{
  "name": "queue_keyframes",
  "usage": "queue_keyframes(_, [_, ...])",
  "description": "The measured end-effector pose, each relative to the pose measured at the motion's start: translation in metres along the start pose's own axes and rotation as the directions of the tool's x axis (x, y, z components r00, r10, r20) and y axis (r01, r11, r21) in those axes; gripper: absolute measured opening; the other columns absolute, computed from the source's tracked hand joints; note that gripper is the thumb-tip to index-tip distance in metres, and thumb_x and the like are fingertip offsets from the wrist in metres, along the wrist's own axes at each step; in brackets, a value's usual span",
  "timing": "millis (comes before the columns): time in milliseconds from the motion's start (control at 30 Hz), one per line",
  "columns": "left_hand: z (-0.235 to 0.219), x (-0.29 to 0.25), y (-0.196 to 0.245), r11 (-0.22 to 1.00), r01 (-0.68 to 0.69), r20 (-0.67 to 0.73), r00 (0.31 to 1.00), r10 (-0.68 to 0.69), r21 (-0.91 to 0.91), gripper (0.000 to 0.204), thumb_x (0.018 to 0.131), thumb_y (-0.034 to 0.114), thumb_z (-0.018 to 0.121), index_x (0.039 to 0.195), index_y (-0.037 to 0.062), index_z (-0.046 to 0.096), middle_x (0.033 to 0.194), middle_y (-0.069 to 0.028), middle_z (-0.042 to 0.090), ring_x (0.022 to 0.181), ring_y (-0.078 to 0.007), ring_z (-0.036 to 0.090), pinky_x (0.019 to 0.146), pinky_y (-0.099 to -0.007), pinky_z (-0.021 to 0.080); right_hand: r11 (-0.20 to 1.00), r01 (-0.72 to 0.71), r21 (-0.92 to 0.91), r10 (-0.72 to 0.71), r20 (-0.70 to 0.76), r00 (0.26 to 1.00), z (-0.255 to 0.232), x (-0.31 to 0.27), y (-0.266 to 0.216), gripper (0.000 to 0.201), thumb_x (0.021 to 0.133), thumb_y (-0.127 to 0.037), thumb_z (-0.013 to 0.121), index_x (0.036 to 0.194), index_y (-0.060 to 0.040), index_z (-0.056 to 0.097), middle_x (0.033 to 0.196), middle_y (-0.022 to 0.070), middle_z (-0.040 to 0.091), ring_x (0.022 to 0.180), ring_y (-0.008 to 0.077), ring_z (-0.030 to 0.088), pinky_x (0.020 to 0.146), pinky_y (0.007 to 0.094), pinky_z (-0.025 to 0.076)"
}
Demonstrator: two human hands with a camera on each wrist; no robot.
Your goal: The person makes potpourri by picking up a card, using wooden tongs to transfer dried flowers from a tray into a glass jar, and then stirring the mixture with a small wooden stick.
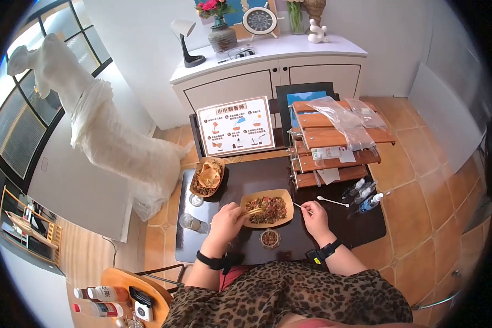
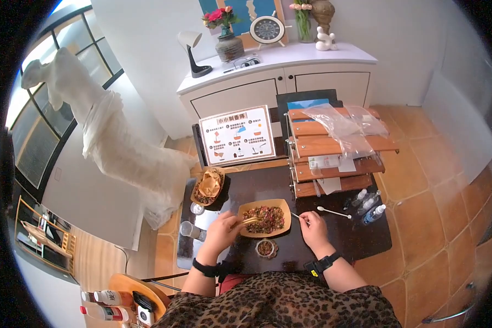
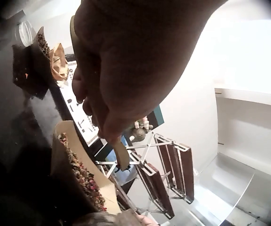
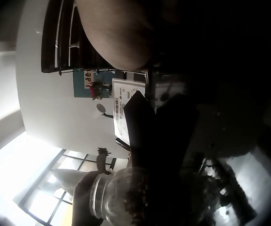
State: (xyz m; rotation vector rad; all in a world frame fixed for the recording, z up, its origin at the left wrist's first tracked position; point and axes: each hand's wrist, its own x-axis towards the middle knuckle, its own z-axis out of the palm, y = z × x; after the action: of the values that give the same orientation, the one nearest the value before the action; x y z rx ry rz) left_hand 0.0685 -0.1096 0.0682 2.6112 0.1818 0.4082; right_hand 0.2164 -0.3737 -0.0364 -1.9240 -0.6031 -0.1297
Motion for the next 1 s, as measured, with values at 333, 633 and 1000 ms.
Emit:
queue_keyframes(333, [-0.023, -0.028, 0.033, 0.978, -0.151, 0.202, 0.963, 0.178, -0.144, 0.013, 0.085, 0.02, 0.074, 0.091, 0.0079, 0.072, 0.089, -0.0085, 0.064, 0.089, -0.031, 0.064, 0.076, -0.042, 0.054, 1.0, -0.014, -0.027, 0.014, 0.002, 1.0, 0.001, 0.0, 0.0, 0.006, 0.088, -0.004, 0.068, 0.091, -0.0003, 0.065, 0.085, 0.0122, 0.065, 0.077, 0.028, 0.067, 0.068, 0.0376, 0.052])
queue_keyframes(633, [-0.016, -0.033, 0.033, 0.989, -0.144, 0.266, 0.953, 0.146, -0.026, 0.014, 0.085, 0.022, 0.074, 0.092, 0.0093, 0.073, 0.089, -0.0074, 0.063, 0.09, -0.03, 0.064, 0.076, -0.0413, 0.055, 0.999, -0.007, -0.046, 0.008, 0.004, 1.0, 0.0, -0.001, -0.001, 0.007, 0.088, -0.006, 0.069, 0.091, -0.0009, 0.065, 0.085, 0.0124, 0.065, 0.078, 0.0292, 0.067, 0.069, 0.0388, 0.052])
queue_keyframes(1000, [-0.024, -0.026, 0.032, 0.993, -0.121, 0.084, 0.989, 0.121, -0.005, 0.016, 0.086, 0.021, 0.072, 0.097, 0.0096, 0.071, 0.091, -0.0078, 0.062, 0.091, -0.0304, 0.063, 0.076, -0.0417, 0.054, 0.999, -0.02, -0.039, 0.021, 0.01, 1.0, 0.0, -0.001, -0.002, 0.007, 0.088, -0.006, 0.069, 0.091, -0.0009, 0.065, 0.085, 0.0124, 0.065, 0.079, 0.0289, 0.067, 0.07, 0.0388, 0.052])
